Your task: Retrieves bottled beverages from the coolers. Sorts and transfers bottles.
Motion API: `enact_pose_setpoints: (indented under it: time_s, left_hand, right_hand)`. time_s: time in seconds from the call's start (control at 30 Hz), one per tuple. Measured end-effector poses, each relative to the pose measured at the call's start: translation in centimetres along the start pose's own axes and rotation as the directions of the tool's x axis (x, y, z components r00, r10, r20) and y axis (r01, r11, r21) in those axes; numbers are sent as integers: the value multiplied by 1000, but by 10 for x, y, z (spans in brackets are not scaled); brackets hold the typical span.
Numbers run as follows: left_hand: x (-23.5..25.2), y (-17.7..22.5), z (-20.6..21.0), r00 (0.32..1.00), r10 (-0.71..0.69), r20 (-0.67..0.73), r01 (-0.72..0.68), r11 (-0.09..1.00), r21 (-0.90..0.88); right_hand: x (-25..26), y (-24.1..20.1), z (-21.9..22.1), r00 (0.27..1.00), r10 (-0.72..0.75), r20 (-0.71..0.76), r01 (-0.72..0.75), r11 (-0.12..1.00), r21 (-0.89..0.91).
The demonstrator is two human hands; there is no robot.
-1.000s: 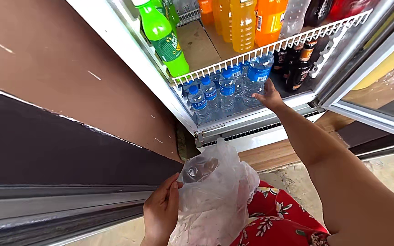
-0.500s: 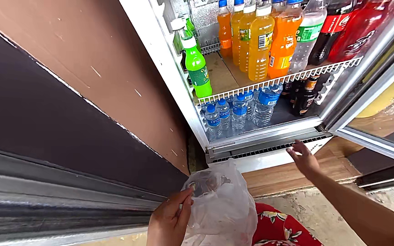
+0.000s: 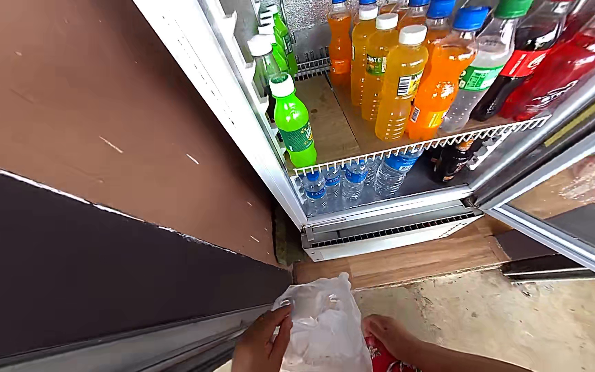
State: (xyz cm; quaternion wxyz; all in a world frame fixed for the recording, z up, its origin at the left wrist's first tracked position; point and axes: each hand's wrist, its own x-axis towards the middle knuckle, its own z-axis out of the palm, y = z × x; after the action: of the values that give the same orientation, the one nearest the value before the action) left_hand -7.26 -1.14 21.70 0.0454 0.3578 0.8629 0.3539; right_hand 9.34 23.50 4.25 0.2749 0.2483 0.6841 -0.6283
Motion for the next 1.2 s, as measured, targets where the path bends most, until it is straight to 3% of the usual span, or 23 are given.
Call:
enact_pose_setpoints:
  time_s: [0.1, 0.2, 0.33, 0.5, 0.63, 0.73, 0.83, 0.9, 0.97, 1.1, 1.2]
  left_hand:
    - [-18, 35, 6, 982, -160, 104, 170, 982, -86]
    - [-37, 85, 4, 944, -251, 216, 293, 936, -194]
    - [-42, 156, -29, 894, -290, 343, 394, 873, -288]
    - [-34, 232, -76, 861, -208, 464, 402, 837, -371]
    - [-43, 276, -98, 811, -138, 569, 430, 800, -418]
    - [-48, 311, -118, 754, -72, 653, 437, 797, -417]
    - [-55, 341, -124, 740, 100, 666, 290, 845, -449]
    - [-57, 362, -118, 731, 222, 645, 165, 860, -484]
    - [-61, 388, -109, 701, 333, 631, 52, 858, -511]
    - [-74, 435, -74, 590, 645, 486, -295, 733, -613]
    - [-73, 467, -38, 528, 739, 418, -465, 663, -586]
  right_hand:
    - [-36, -30, 9, 997, 73, -8, -71, 986, 150]
    - [-71, -30, 23, 990, 136, -32, -111, 904, 414]
    - [-135, -46, 20, 989, 85, 124, -145, 760, 634]
    - [-255, -157, 10, 980, -74, 184, -8, 913, 408]
    - [-322, -168, 31, 925, -372, 80, 333, 892, 306]
    - [-389, -181, 39, 922, -385, 49, 374, 915, 149]
    - [-447, -179, 52, 940, -303, -158, 312, 950, 33]
    - [-471, -163, 65, 874, -258, -412, 312, 948, 67]
    - [-496, -151, 70, 826, -150, -543, 270, 951, 149]
    - [-554, -112, 61, 719, -19, -695, 213, 958, 194]
    - [-606, -49, 50, 596, 139, -791, 156, 946, 284]
